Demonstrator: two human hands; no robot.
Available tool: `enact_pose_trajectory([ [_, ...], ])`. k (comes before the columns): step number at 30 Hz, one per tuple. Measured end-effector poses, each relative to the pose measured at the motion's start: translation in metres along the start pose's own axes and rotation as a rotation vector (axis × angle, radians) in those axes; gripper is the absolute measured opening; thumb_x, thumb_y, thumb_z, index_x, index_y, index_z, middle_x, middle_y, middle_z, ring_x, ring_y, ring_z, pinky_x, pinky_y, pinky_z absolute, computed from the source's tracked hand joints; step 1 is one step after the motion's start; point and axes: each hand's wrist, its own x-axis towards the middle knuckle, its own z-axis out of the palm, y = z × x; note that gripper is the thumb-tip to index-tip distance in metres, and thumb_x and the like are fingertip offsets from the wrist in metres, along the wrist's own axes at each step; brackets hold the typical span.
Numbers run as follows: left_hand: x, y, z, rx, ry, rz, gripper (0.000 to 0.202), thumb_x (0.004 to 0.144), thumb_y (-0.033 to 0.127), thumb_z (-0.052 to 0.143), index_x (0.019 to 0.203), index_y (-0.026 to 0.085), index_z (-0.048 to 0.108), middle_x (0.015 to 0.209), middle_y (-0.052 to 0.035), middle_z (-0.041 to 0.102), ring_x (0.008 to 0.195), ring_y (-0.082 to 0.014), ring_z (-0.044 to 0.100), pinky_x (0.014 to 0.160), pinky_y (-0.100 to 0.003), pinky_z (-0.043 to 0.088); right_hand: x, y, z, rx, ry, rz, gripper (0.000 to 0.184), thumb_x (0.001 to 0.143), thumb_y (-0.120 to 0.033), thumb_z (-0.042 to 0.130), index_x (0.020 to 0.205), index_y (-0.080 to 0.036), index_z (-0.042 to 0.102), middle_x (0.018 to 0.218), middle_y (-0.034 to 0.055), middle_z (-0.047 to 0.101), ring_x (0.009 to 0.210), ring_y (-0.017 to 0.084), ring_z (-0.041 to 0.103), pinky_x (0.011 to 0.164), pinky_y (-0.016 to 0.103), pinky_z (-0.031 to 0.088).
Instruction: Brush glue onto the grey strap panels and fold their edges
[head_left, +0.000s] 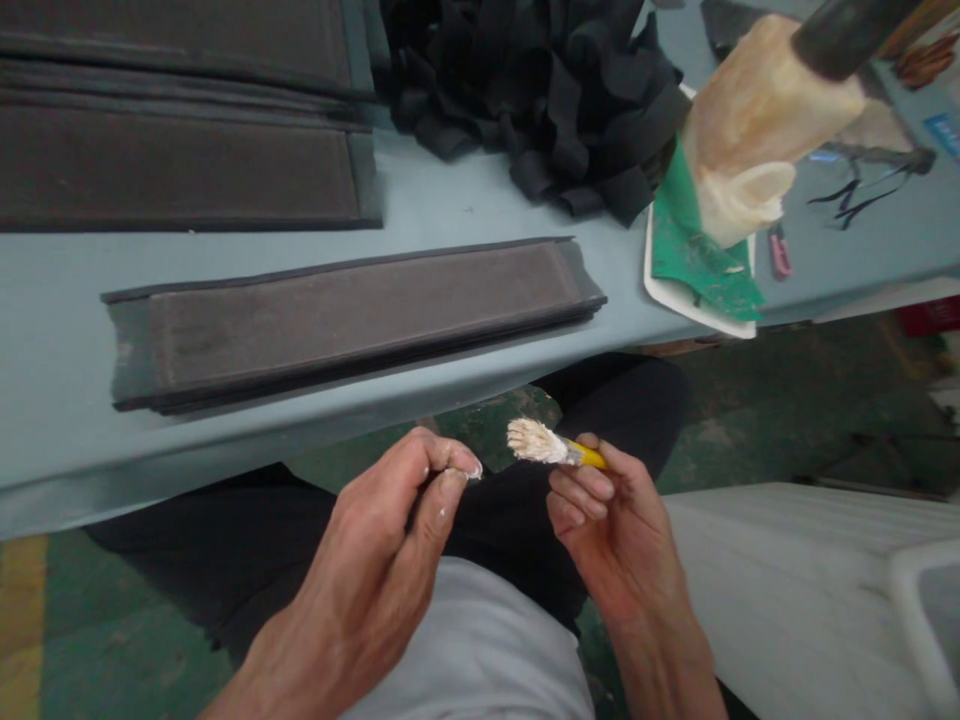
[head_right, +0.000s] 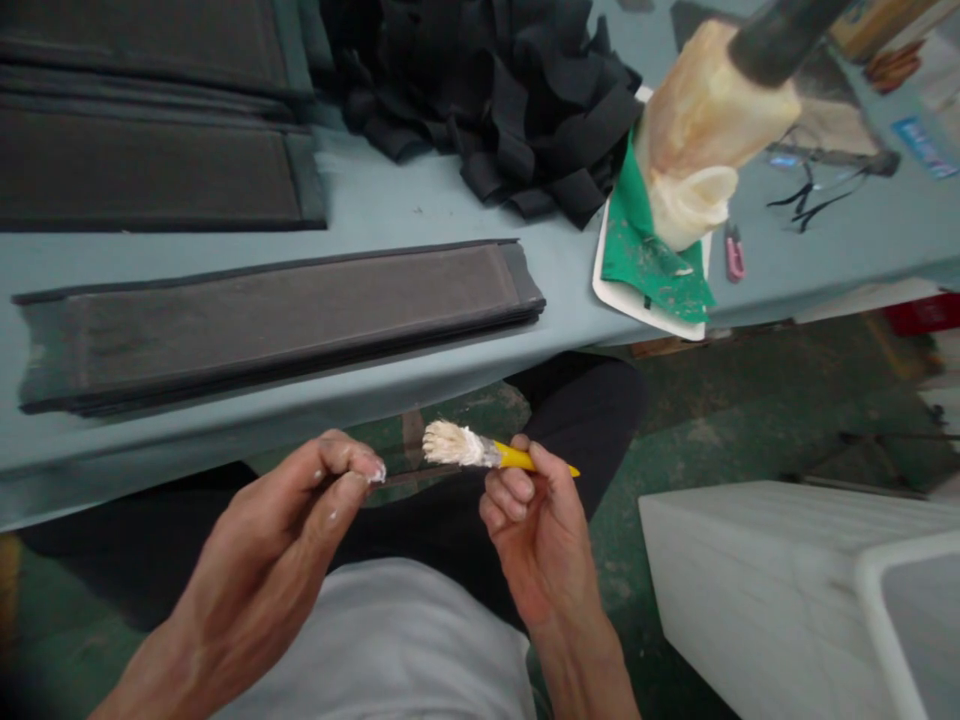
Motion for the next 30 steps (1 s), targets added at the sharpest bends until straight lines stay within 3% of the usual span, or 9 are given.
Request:
enact_pose_trajectory([
  [5, 0.005, 0.004, 0.002, -0.012, 0.012, 0.013, 0.021, 0.102, 0.027, 0.053, 0.086, 0.024, 0.066, 0.073, 0.0048, 0.065, 0.060, -0.0095, 0.055, 0.060, -0.021, 0.044, -0.005, 0.003, 0.007, -0.056, 0.042, -0.099, 0.027, 0.071, -0.036, 0.087, 0.082, -0.021, 0.068, 0.053, -0.0117, 0.036, 0.044, 0.005, 0.030, 0.043, 0.015, 0.040],
  [10, 0.008, 0.006, 0.005, -0.067, 0.071, -0.013, 0.020, 0.091, 0.022, 0.070, 0.073, 0.022, 0.064, 0.065, 0.0065, 0.064, 0.055, -0.0083, 0.056, 0.053, -0.019, 0.044, -0.008, 0.008, 0.007, -0.184, 0.017, -0.305, 0.027, 0.074, -0.043, 0.085, 0.081, -0.021, 0.071, 0.050, -0.0096, 0.043, 0.043, 0.007, 0.038, 0.044, 0.018, 0.047],
  [18, 0.002, 0.000, 0.003, 0.192, 0.152, 0.202, 0.013, 0.094, 0.016, 0.068, 0.089, 0.023, 0.060, 0.081, 0.0055, 0.068, 0.070, -0.0086, 0.065, 0.068, -0.018, 0.052, -0.013, 0.015, 0.010, -0.351, -0.049, -0.624, 0.013, 0.087, -0.032, 0.073, 0.079, -0.022, 0.075, 0.050, -0.0062, 0.051, 0.043, 0.009, 0.047, 0.045, 0.020, 0.051],
  [23, 0.002, 0.000, 0.004, 0.271, 0.118, 0.272, 0.010, 0.098, 0.016, 0.064, 0.103, 0.024, 0.061, 0.091, 0.0018, 0.070, 0.078, -0.0114, 0.068, 0.077, -0.023, 0.056, -0.016, 0.016, 0.013, -0.394, -0.062, -0.672, 0.012, 0.089, -0.027, 0.070, 0.081, -0.022, 0.076, 0.051, -0.0054, 0.052, 0.044, 0.009, 0.049, 0.048, 0.021, 0.053],
  [30, 0.004, -0.005, 0.007, 0.306, 0.138, 0.313, 0.009, 0.096, 0.012, 0.063, 0.101, 0.020, 0.064, 0.089, 0.0006, 0.072, 0.079, -0.0113, 0.070, 0.077, -0.022, 0.055, -0.023, 0.017, 0.010, -0.468, -0.066, -0.689, 0.013, 0.094, -0.029, 0.068, 0.085, -0.023, 0.076, 0.053, -0.0056, 0.054, 0.047, 0.009, 0.052, 0.053, 0.021, 0.054],
])
